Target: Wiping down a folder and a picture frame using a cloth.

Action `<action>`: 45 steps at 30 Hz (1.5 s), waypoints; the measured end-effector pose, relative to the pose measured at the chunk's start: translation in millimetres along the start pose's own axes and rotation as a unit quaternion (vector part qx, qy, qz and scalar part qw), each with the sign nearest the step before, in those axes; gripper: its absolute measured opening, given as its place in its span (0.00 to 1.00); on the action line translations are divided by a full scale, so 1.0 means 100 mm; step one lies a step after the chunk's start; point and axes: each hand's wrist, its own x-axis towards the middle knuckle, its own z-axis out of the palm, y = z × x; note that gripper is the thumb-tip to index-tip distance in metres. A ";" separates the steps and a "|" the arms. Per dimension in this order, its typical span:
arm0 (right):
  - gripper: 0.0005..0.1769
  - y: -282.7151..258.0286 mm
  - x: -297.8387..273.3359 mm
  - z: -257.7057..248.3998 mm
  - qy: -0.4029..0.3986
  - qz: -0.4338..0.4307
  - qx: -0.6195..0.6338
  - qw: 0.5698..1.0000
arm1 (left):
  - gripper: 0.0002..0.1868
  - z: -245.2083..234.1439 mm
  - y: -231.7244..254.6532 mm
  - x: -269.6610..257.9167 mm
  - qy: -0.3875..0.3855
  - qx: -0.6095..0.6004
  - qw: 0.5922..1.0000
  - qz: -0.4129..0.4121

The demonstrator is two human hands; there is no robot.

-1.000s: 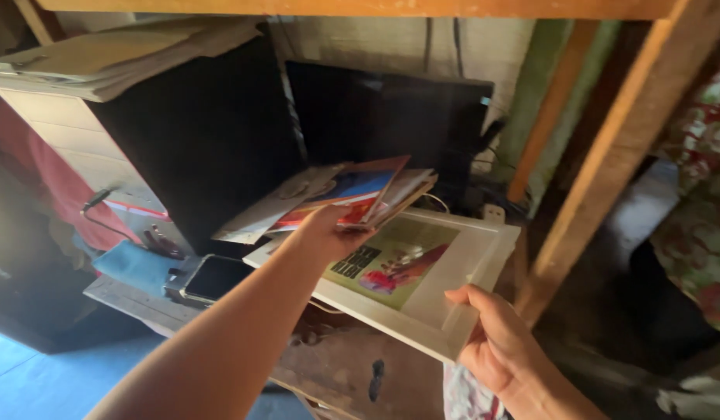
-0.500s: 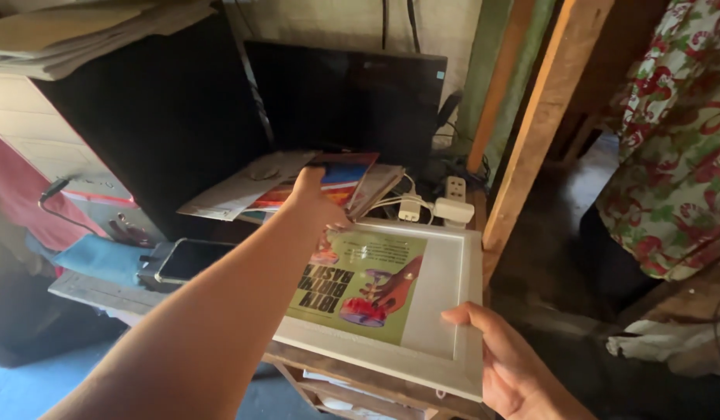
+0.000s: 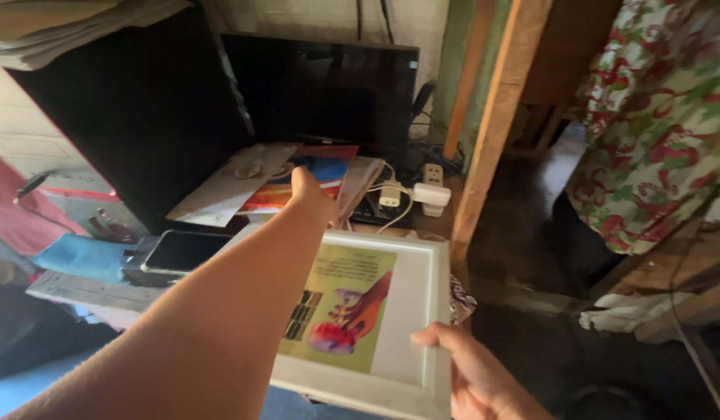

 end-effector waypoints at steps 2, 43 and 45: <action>0.39 -0.01 -0.18 0.14 -0.008 0.005 0.011 1.000 | 0.32 -0.01 -0.11 -0.28 -0.017 -0.001 1.000 0.005; 0.32 -0.43 0.97 0.04 -0.162 0.002 -0.512 0.844 | 0.12 -2.32 -0.10 -1.97 -0.050 0.045 0.911 0.407; 0.31 -0.73 1.59 -0.47 0.035 -0.216 -0.628 0.747 | 0.13 -2.36 -0.01 -2.10 -0.062 0.094 0.914 0.390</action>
